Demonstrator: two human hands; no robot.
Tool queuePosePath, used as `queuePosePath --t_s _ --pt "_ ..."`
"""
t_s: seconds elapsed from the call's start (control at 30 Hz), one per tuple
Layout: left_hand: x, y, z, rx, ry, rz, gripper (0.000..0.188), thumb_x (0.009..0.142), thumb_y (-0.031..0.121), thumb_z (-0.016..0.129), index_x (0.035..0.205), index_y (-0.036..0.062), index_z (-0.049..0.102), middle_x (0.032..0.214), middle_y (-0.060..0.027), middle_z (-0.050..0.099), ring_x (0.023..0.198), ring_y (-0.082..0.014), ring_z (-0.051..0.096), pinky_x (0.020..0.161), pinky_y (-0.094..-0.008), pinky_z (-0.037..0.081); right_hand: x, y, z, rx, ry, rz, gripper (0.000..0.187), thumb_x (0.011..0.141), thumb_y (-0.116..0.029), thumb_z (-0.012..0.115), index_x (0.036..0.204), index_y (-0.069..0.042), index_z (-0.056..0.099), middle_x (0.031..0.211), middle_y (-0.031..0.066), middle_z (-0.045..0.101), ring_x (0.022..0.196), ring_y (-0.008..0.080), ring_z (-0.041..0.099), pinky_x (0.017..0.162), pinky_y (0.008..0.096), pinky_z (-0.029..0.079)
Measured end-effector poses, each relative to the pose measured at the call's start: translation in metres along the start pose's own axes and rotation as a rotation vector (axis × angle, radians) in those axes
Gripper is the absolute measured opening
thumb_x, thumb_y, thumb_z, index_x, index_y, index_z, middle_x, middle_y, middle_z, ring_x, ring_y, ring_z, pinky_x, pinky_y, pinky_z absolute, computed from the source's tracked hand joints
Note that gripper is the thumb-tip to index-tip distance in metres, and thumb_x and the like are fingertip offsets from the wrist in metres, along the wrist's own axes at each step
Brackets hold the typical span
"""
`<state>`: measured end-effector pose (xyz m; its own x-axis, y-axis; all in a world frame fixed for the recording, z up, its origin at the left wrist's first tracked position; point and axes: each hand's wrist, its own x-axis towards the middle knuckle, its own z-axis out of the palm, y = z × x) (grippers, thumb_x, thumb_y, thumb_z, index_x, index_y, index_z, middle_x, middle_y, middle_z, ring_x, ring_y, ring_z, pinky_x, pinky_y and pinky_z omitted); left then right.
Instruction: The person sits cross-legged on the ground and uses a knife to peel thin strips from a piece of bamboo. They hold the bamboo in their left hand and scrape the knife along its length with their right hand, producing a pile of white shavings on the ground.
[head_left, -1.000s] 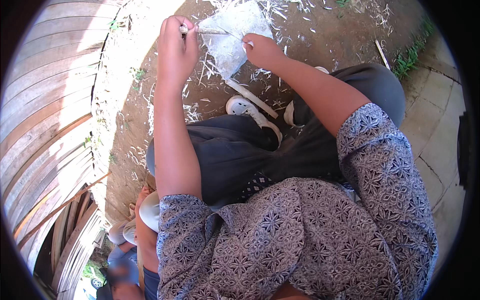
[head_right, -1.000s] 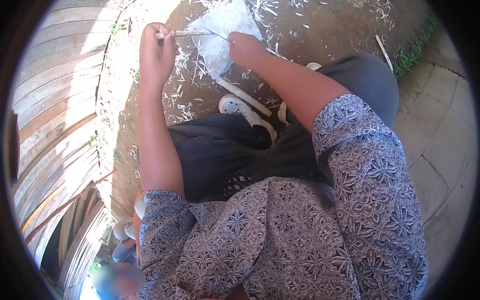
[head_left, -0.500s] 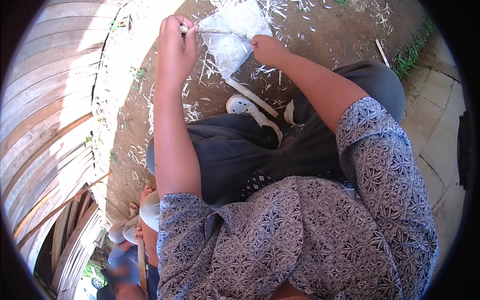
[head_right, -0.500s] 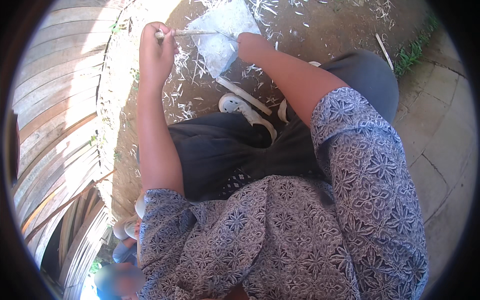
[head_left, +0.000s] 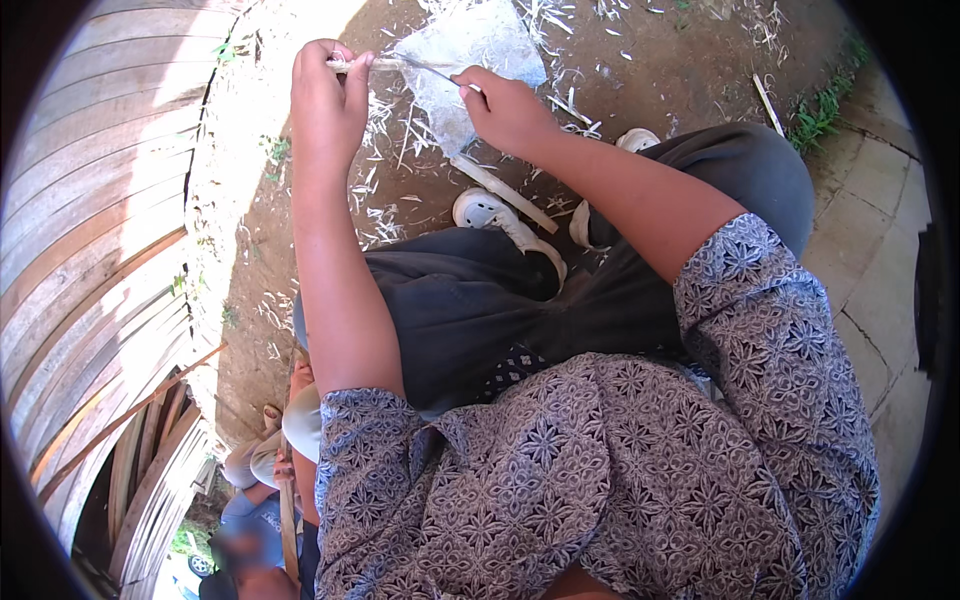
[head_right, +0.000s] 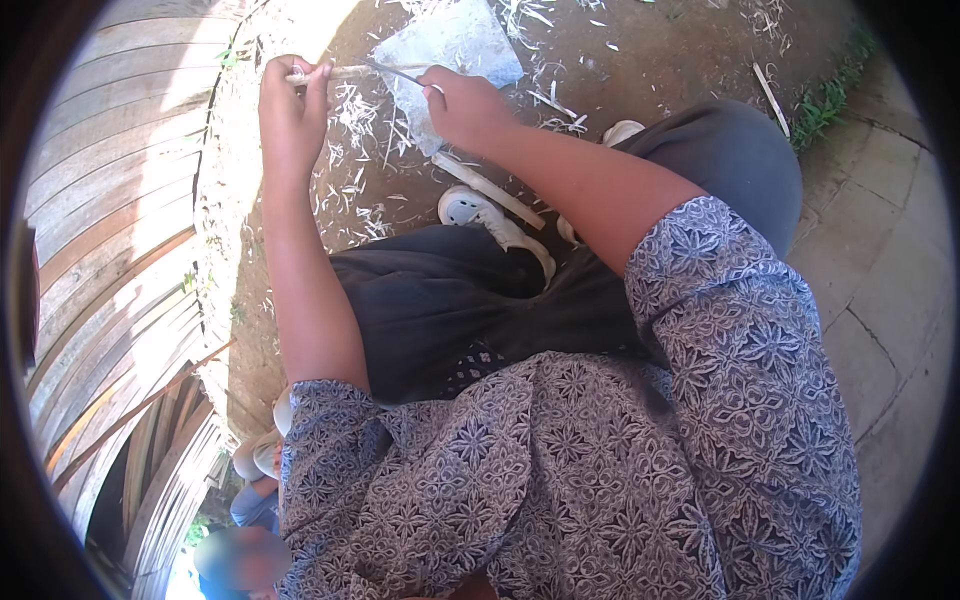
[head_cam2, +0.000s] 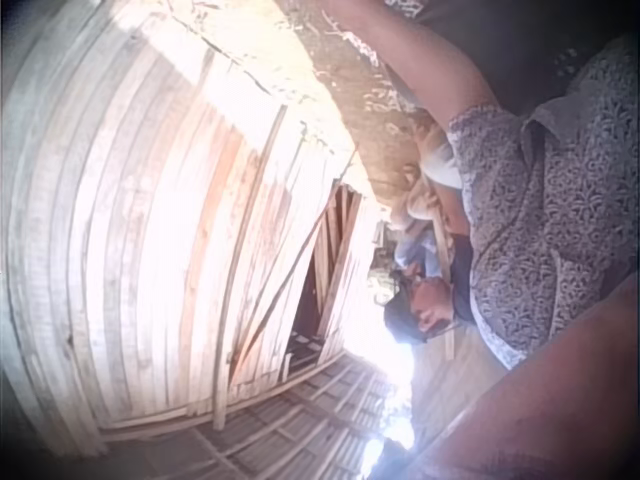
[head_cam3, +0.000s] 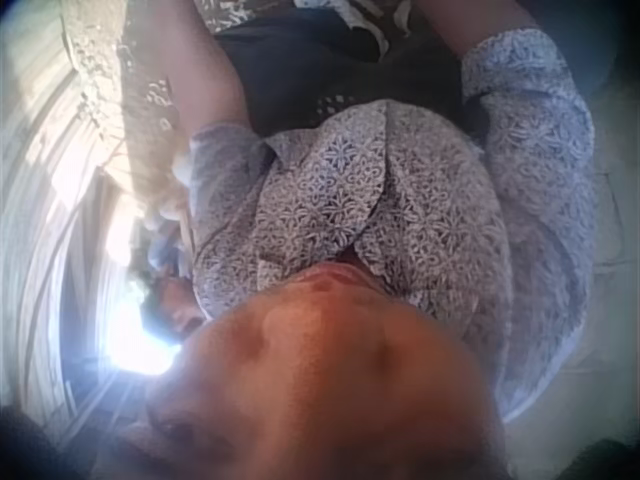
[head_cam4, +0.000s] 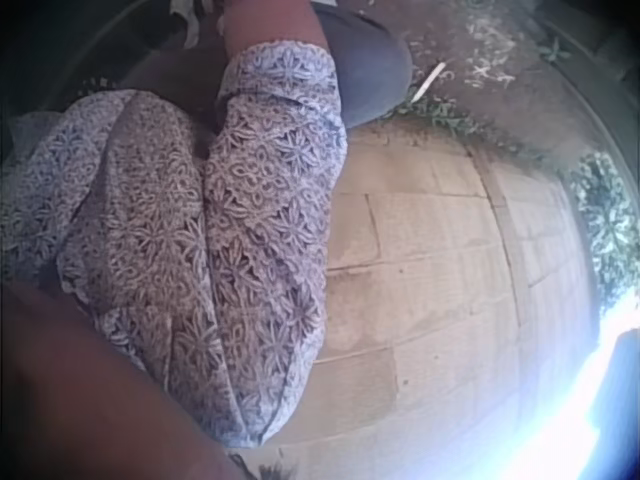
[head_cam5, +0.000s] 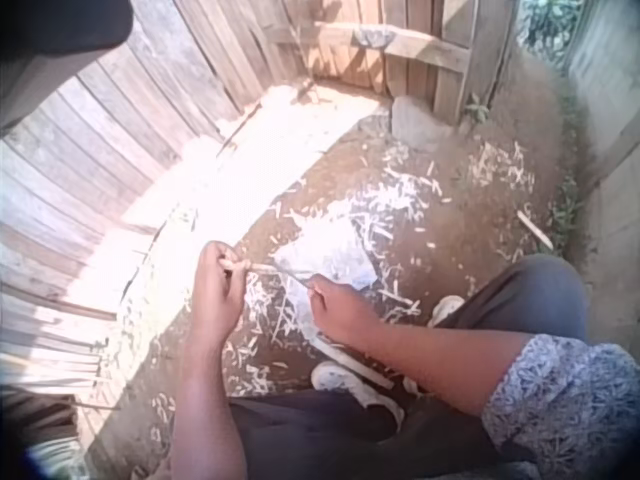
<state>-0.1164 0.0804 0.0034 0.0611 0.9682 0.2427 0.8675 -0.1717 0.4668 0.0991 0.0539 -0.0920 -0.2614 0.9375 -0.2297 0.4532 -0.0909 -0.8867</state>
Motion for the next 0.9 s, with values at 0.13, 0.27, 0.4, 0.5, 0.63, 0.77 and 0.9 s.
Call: queuePosePath --t_s 0.13,0.27,0.4,0.5,0.63,0.77,0.9 --pt "0.005 0.022 -0.014 0.045 -0.089 -0.21 0.03 0.097 0.022 0.072 0.11 0.0 0.058 0.092 -0.0157 0.064 0.074 -0.0301 0.063 0.073 -0.0421 0.052 0.006 0.038 0.001 -0.101 -0.025 0.088 0.026 0.101 -0.027 0.053 0.118 -0.012 0.066 0.097 0.0196 0.073 0.094 0.0407 0.07 0.083 0.051 0.054" --pt "0.007 0.036 -0.027 0.221 -0.234 -0.293 0.034 0.095 0.027 0.074 0.111 0.0008 0.059 0.08 -0.014 0.068 0.072 -0.0286 0.066 0.071 -0.0404 0.052 0.009 0.042 0.001 -0.141 -0.073 0.128 0.027 0.101 -0.028 0.053 0.119 -0.013 0.065 0.102 0.0199 0.073 0.099 0.0406 0.069 0.087 0.0513 0.053" --pt "-0.003 0.013 -0.038 0.202 -0.27 -0.219 0.042 0.097 0.031 0.072 0.119 -0.0022 0.06 0.077 -0.0158 0.069 0.071 -0.0247 0.067 0.069 -0.0371 0.052 0.009 0.035 0.0 -0.124 -0.125 0.142 0.028 0.101 -0.028 0.052 0.121 -0.013 0.064 0.102 0.0196 0.073 0.1 0.0412 0.069 0.088 0.0511 0.053" --pt "-0.001 0.022 -0.043 0.241 -0.34 -0.276 0.05 0.097 0.036 0.072 0.125 -0.004 0.063 0.08 -0.0173 0.072 0.074 -0.0238 0.069 0.07 -0.0358 0.053 0.011 0.037 -0.001 -0.124 -0.121 0.128 0.028 0.101 -0.028 0.052 0.121 -0.013 0.064 0.102 0.0194 0.073 0.1 0.0408 0.069 0.087 0.0511 0.053" --pt "0.004 0.034 -0.044 0.197 -0.409 -0.37 0.06 0.095 0.043 0.073 0.129 -0.0063 0.064 0.084 -0.0182 0.074 0.075 -0.0207 0.07 0.07 -0.0334 0.053 0.01 0.035 -0.004 -0.086 -0.062 0.088 0.027 0.103 -0.028 0.053 0.121 -0.012 0.064 0.089 0.0171 0.07 0.084 0.0364 0.068 0.077 0.0473 0.052" --pt "-0.002 0.029 -0.036 0.092 -0.274 -0.318 0.04 0.092 0.038 0.077 0.102 -0.0008 0.074 0.06 -0.0069 0.06 0.053 -0.016 0.051 0.056 -0.0316 0.043 0.0 -0.004 -0.008 -0.106 -0.025 0.001 0.026 0.103 -0.027 0.055 0.123 -0.012 0.065 0.079 0.0149 0.068 0.072 0.0309 0.067 0.071 0.044 0.052" --pt "-0.002 0.026 -0.035 0.123 -0.289 -0.278 0.043 0.092 0.04 0.077 0.108 0.0 0.073 0.066 -0.009 0.064 0.057 -0.0154 0.054 0.058 -0.0309 0.045 -0.005 -0.013 -0.008 0.013 -0.003 -0.081 0.025 0.103 -0.025 0.056 0.122 -0.011 0.066 0.078 0.0142 0.068 0.069 0.0288 0.066 0.069 0.043 0.051"
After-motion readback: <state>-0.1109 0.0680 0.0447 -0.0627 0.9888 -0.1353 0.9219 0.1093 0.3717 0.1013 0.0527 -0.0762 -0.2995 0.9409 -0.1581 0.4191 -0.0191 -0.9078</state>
